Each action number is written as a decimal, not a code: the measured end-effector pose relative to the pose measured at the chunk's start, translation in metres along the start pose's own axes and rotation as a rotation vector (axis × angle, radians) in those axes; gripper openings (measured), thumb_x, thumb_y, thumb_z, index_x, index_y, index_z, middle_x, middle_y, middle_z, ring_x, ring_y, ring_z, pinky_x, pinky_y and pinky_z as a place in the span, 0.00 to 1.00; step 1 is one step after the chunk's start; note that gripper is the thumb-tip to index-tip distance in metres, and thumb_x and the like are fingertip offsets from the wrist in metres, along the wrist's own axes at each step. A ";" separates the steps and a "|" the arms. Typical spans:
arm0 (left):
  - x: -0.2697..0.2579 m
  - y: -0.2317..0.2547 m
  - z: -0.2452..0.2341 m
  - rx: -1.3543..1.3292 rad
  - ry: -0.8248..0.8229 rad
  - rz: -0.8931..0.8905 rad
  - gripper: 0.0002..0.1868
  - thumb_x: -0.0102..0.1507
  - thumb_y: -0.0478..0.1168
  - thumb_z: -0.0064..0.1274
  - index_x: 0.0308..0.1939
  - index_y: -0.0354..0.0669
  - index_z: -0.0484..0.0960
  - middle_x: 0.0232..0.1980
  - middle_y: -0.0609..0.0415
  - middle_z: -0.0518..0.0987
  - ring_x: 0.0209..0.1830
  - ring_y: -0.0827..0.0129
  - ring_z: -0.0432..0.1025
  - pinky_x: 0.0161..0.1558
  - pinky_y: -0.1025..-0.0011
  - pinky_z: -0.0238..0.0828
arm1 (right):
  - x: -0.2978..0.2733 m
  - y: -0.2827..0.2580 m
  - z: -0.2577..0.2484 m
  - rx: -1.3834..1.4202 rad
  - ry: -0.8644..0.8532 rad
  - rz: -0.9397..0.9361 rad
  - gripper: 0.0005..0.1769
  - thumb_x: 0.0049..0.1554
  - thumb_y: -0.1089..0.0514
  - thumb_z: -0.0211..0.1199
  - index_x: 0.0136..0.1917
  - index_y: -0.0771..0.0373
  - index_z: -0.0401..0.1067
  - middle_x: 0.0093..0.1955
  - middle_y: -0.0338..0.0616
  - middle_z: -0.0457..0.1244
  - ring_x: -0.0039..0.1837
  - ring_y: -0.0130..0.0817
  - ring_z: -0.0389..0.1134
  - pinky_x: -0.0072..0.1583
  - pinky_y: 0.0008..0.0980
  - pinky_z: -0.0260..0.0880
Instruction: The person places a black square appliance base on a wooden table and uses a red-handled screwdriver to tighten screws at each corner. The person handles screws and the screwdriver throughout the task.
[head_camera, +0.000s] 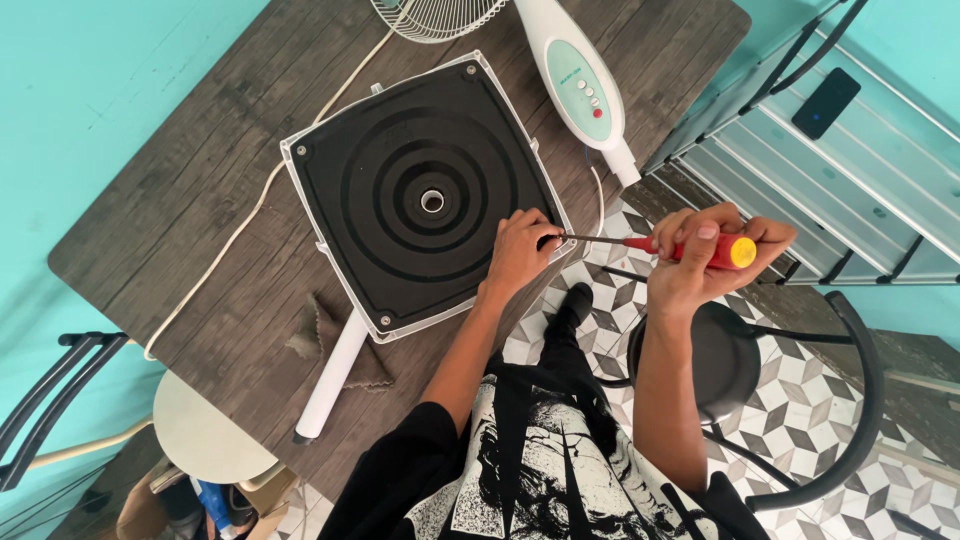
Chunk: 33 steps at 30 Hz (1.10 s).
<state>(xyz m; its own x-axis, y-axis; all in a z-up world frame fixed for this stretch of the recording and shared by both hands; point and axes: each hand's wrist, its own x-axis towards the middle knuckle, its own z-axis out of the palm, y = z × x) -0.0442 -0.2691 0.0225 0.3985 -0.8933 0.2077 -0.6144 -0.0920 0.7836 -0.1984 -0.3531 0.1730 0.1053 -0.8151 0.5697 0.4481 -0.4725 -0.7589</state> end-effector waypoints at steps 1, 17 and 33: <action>0.000 0.000 0.000 -0.001 0.003 0.002 0.07 0.58 0.39 0.66 0.40 0.48 0.90 0.38 0.63 0.78 0.42 0.69 0.70 0.48 0.65 0.60 | 0.000 0.000 -0.001 0.007 -0.003 0.002 0.23 0.72 0.55 0.63 0.55 0.53 0.46 0.33 0.44 0.55 0.27 0.27 0.53 0.32 0.28 0.58; 0.000 0.001 0.000 0.003 0.017 0.002 0.07 0.57 0.39 0.66 0.39 0.48 0.90 0.38 0.63 0.78 0.42 0.68 0.70 0.48 0.65 0.60 | -0.004 -0.017 0.008 0.208 -0.175 0.136 0.25 0.59 0.63 0.65 0.53 0.55 0.47 0.29 0.44 0.53 0.25 0.26 0.48 0.31 0.27 0.56; 0.000 -0.001 0.003 0.031 -0.035 -0.025 0.07 0.59 0.39 0.64 0.41 0.51 0.91 0.38 0.64 0.77 0.42 0.70 0.69 0.48 0.65 0.59 | 0.011 -0.008 0.013 0.182 -0.200 0.194 0.16 0.61 0.62 0.62 0.49 0.63 0.53 0.32 0.46 0.54 0.27 0.25 0.48 0.32 0.27 0.57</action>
<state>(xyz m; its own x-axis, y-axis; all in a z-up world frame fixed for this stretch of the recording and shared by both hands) -0.0459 -0.2700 0.0201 0.3903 -0.9053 0.1674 -0.6257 -0.1274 0.7696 -0.1888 -0.3538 0.1890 0.3686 -0.7932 0.4848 0.5520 -0.2329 -0.8007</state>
